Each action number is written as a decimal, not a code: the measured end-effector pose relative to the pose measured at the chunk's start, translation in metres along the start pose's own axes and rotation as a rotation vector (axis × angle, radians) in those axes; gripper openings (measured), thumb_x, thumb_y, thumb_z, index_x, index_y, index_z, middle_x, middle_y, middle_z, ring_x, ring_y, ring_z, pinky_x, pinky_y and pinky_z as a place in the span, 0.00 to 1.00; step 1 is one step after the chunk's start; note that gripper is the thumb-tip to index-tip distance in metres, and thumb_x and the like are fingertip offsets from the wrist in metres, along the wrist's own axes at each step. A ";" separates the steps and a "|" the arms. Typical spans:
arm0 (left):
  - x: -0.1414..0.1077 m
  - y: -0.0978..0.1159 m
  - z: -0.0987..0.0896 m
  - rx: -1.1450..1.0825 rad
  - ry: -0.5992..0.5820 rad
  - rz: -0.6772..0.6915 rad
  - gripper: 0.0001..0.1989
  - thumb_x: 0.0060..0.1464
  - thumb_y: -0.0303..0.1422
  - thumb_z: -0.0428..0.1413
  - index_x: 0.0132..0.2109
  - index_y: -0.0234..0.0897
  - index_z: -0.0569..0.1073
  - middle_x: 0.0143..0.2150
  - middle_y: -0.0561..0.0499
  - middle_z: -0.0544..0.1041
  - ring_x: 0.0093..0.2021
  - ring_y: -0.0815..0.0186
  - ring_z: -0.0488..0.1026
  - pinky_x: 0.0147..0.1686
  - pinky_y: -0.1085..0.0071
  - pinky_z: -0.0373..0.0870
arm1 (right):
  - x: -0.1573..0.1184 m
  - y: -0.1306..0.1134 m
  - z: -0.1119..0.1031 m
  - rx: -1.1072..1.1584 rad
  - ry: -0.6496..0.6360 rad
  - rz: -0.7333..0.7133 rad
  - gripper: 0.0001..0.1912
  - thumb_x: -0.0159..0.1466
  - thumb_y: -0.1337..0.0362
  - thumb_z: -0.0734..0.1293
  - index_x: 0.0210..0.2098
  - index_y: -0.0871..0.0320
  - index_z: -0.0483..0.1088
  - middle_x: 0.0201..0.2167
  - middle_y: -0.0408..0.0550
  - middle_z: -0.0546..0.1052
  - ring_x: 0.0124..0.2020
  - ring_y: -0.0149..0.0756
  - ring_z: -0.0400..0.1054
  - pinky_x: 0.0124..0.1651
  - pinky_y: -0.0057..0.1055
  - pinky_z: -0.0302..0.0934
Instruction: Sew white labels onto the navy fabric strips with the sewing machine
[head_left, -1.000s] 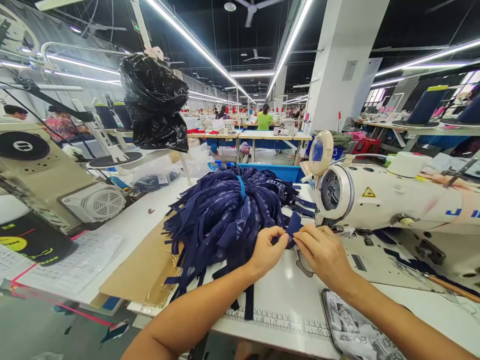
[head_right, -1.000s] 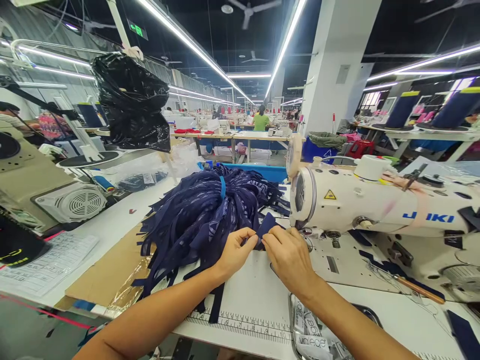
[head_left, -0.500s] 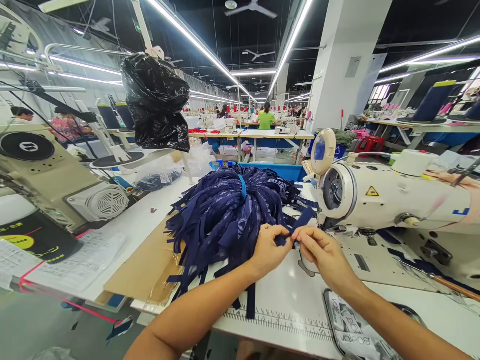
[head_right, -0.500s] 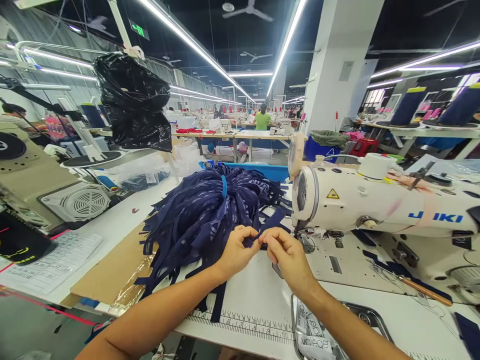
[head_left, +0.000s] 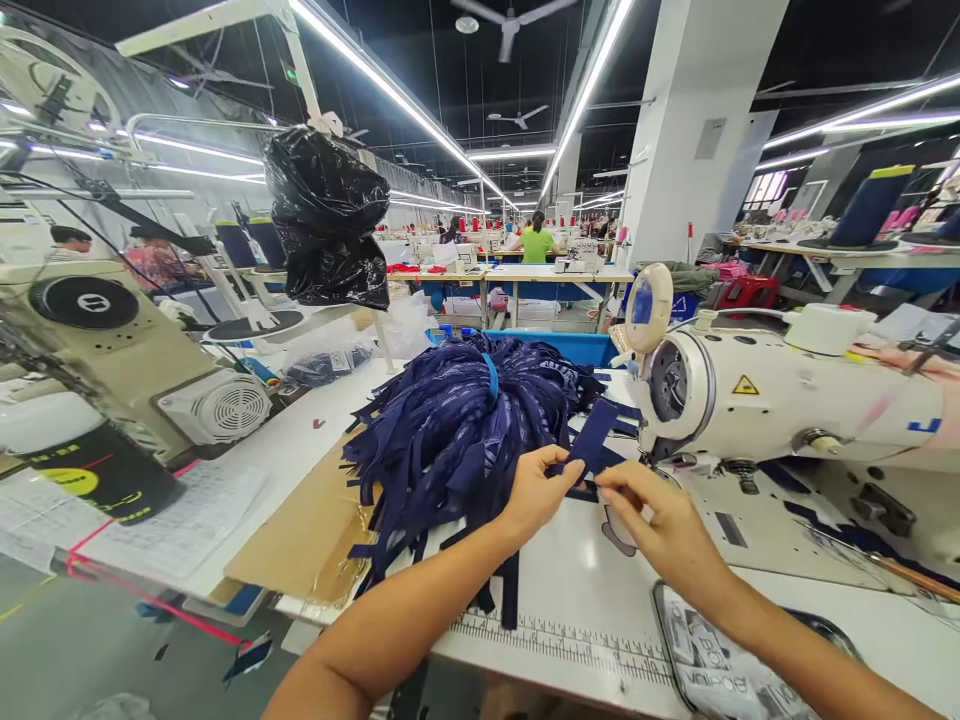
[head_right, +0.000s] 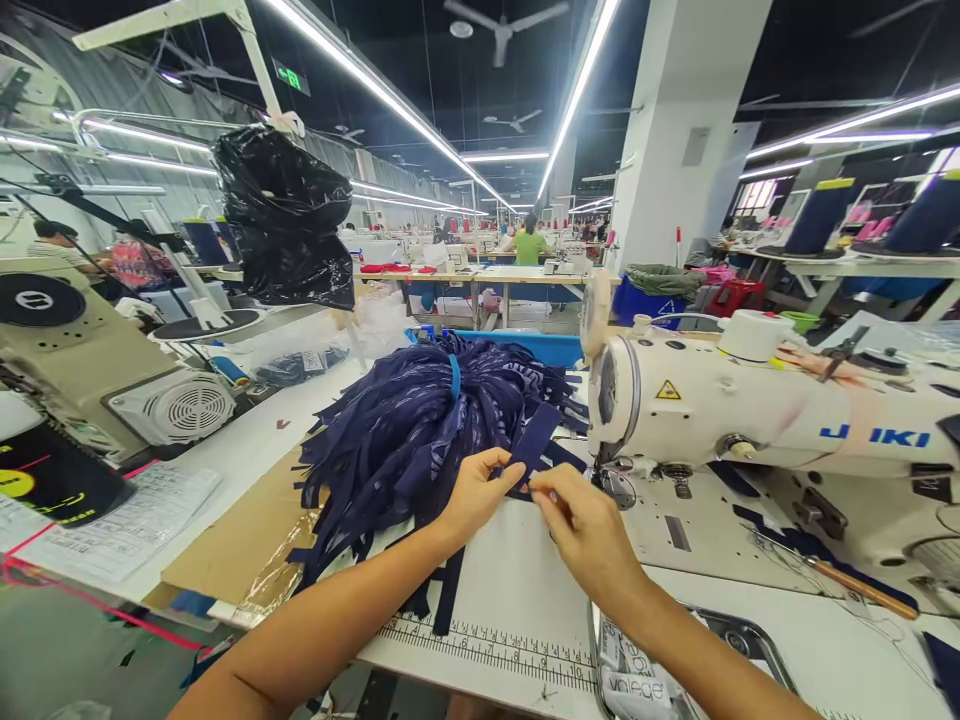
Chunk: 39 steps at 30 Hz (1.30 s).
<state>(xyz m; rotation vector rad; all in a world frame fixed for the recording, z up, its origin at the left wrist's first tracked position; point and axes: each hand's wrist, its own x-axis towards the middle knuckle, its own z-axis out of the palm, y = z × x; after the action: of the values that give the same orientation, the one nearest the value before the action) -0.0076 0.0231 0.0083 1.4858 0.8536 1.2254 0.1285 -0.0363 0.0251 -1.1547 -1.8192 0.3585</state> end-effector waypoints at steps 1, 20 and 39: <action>0.000 0.000 0.000 -0.002 -0.010 0.007 0.09 0.45 0.35 0.55 0.23 0.33 0.69 0.20 0.55 0.70 0.23 0.71 0.65 0.29 0.75 0.62 | 0.007 0.005 0.000 -0.029 0.033 -0.028 0.09 0.62 0.63 0.56 0.31 0.56 0.66 0.28 0.45 0.69 0.27 0.32 0.61 0.29 0.29 0.56; 0.001 -0.002 -0.003 0.091 0.044 0.038 0.10 0.47 0.34 0.52 0.23 0.34 0.69 0.21 0.54 0.71 0.25 0.69 0.66 0.31 0.73 0.63 | 0.002 -0.012 0.018 -0.249 -0.066 -0.580 0.12 0.63 0.70 0.52 0.24 0.56 0.58 0.20 0.43 0.64 0.22 0.32 0.54 0.28 0.31 0.51; -0.001 0.002 -0.003 0.107 0.057 0.074 0.11 0.49 0.35 0.51 0.24 0.33 0.70 0.23 0.53 0.71 0.26 0.69 0.66 0.31 0.74 0.63 | 0.006 0.005 0.012 -0.452 0.010 -0.415 0.12 0.62 0.71 0.52 0.24 0.55 0.57 0.20 0.43 0.64 0.22 0.32 0.55 0.26 0.30 0.50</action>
<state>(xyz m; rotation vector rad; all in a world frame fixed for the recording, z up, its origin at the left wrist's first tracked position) -0.0103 0.0225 0.0099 1.5868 0.9216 1.2988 0.1208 -0.0264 0.0191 -1.0265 -2.1331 -0.3130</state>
